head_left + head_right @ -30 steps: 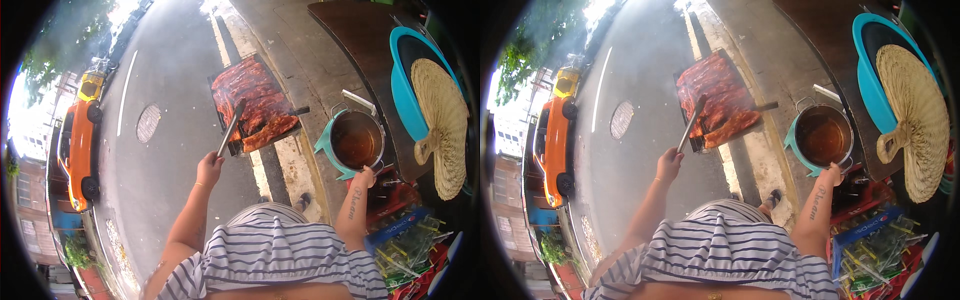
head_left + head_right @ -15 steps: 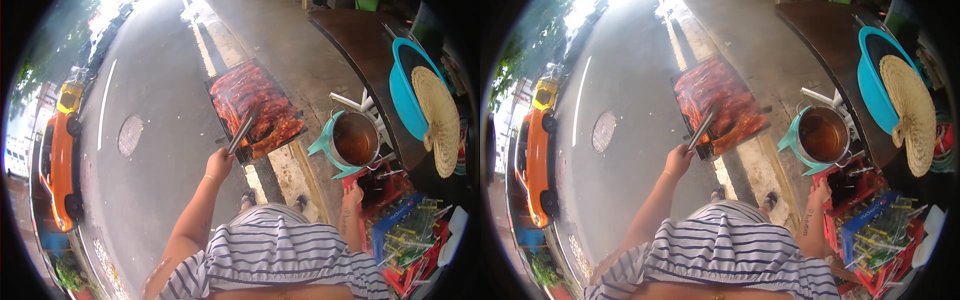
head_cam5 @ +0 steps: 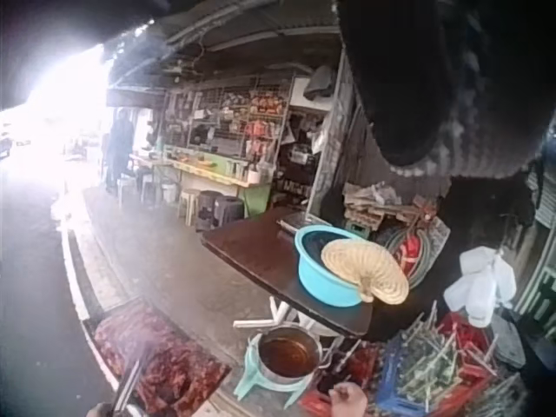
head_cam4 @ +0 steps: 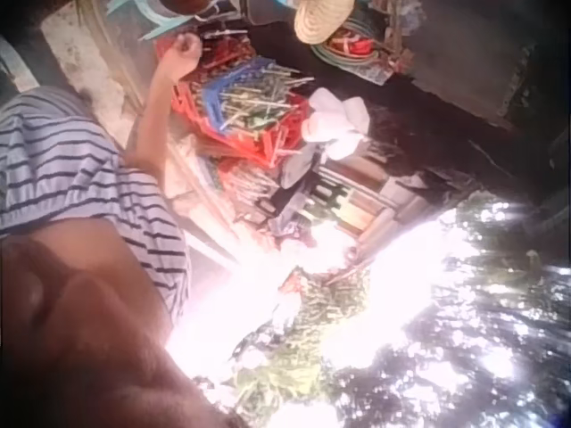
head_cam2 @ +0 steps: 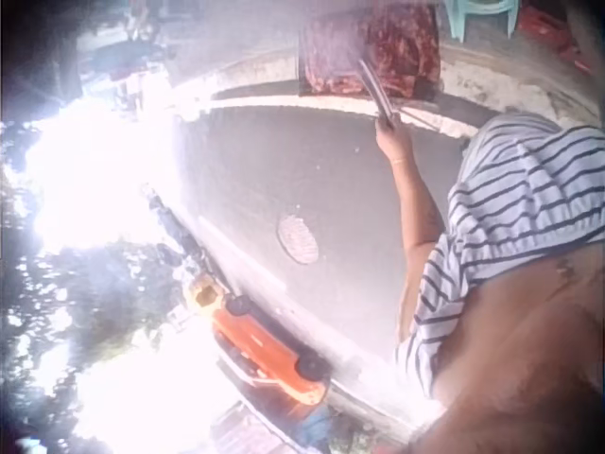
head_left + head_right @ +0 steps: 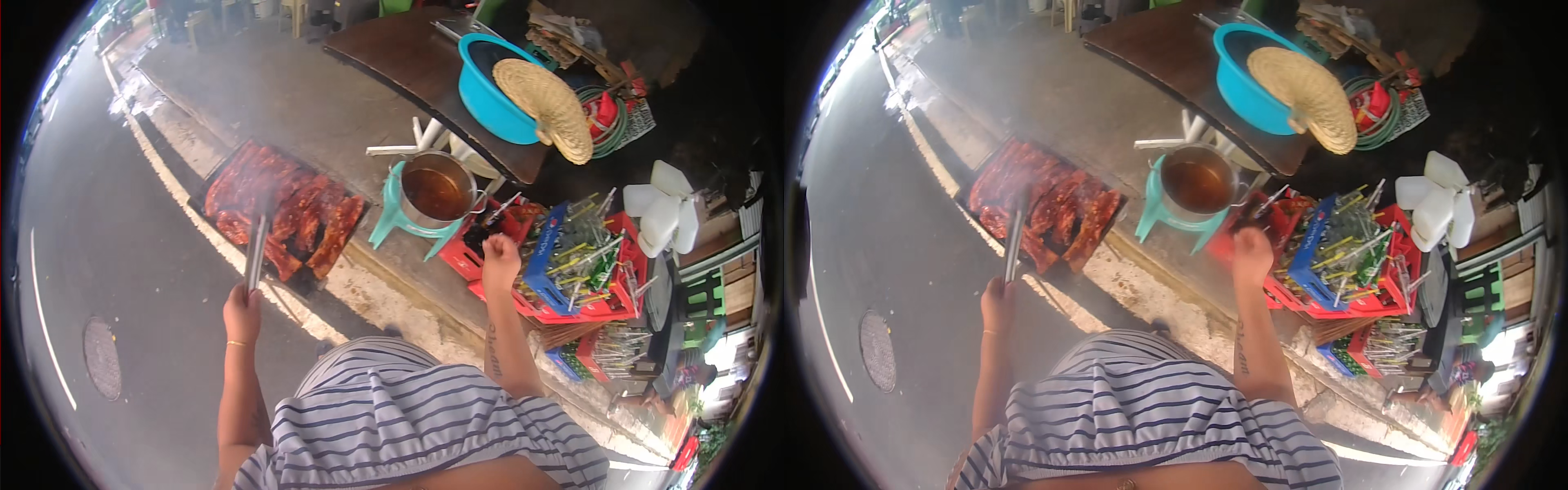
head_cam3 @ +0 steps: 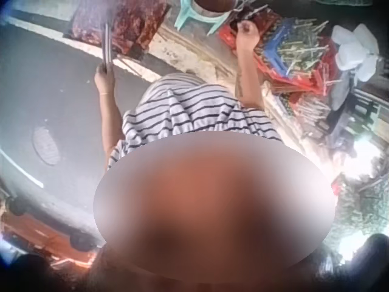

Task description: The person holds a pot and coats meat on a grill with sauce using tongs, sets the pot down, and fans the grill with a hand fan while turning the meat with tongs.

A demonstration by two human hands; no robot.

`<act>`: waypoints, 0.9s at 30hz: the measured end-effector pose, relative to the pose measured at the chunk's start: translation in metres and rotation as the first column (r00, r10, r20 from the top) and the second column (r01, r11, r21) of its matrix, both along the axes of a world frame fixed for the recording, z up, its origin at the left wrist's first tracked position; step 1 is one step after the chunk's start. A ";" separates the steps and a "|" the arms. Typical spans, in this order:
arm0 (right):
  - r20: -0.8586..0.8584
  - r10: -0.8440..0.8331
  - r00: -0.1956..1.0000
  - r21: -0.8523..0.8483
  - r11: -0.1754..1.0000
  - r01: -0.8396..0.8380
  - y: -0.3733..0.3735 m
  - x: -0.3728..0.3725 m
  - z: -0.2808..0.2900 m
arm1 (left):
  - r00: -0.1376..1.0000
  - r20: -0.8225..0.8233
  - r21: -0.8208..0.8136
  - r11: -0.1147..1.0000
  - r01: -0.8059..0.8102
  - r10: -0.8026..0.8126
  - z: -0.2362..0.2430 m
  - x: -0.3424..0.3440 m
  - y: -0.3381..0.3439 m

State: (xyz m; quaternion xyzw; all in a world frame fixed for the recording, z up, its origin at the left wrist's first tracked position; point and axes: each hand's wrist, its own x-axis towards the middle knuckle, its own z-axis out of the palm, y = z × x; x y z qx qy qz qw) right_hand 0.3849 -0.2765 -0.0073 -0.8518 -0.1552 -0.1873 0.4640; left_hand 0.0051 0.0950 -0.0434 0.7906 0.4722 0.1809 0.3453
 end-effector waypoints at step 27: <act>0.328 0.485 0.811 0.088 0.839 -0.537 0.079 -0.027 0.216 | 0.857 0.182 -0.098 0.876 -0.471 0.481 0.009 -0.015 -0.107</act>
